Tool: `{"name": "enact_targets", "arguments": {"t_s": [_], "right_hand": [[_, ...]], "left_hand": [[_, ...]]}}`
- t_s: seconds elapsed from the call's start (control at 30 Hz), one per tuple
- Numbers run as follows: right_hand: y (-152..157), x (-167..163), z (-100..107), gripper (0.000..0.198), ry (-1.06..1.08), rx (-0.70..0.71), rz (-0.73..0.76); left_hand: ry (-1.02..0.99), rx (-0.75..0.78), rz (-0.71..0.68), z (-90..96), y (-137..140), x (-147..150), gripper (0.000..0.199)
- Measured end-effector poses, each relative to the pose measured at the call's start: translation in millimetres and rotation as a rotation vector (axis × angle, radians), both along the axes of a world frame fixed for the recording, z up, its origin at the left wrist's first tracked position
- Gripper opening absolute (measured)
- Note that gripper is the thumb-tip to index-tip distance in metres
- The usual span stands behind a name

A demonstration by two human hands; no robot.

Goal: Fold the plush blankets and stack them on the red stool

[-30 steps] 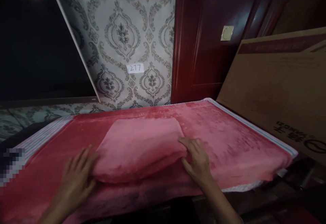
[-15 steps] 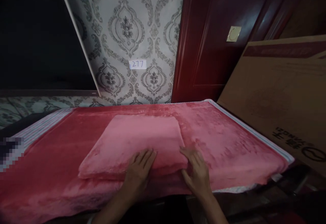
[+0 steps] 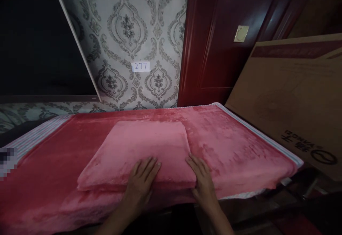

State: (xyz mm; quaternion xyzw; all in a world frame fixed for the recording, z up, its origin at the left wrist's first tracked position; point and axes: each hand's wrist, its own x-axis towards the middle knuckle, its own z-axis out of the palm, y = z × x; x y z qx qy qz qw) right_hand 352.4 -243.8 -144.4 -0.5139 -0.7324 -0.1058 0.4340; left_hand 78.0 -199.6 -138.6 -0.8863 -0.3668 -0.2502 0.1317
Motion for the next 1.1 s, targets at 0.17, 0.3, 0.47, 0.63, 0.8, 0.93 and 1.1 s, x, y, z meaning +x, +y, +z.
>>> {"name": "enact_targets", "arguments": {"t_s": [0.17,0.3,0.47,0.63,0.8,0.93,1.1], "right_hand": [[7,3,-5,0.057,0.05,0.022,0.014],[9,0,-1,0.051,0.097,0.044,-0.005],[4,0,1,0.053,0.083,0.034,-0.007],[-2,3,-1,0.06,0.046,0.0,-0.01],[3,3,4,0.053,0.096,0.023,0.013],[9,4,11,0.046,0.118,0.062,0.054],[21,-2,28,0.04,0.188,0.109,0.081]], "left_hand": [[0.028,-0.055,0.043,13.3,-4,-6,0.099],[0.086,-0.114,-0.006,32.1,-6,9,0.099],[0.126,-0.163,-0.02,33.0,-4,27,0.095],[0.129,-0.11,-0.007,27.7,-4,12,0.088],[0.116,-0.08,0.115,33.7,-2,-44,0.084],[0.119,-0.011,0.26,41.9,1,-101,0.08],[0.069,-0.035,0.386,57.8,11,-158,0.059]]}}
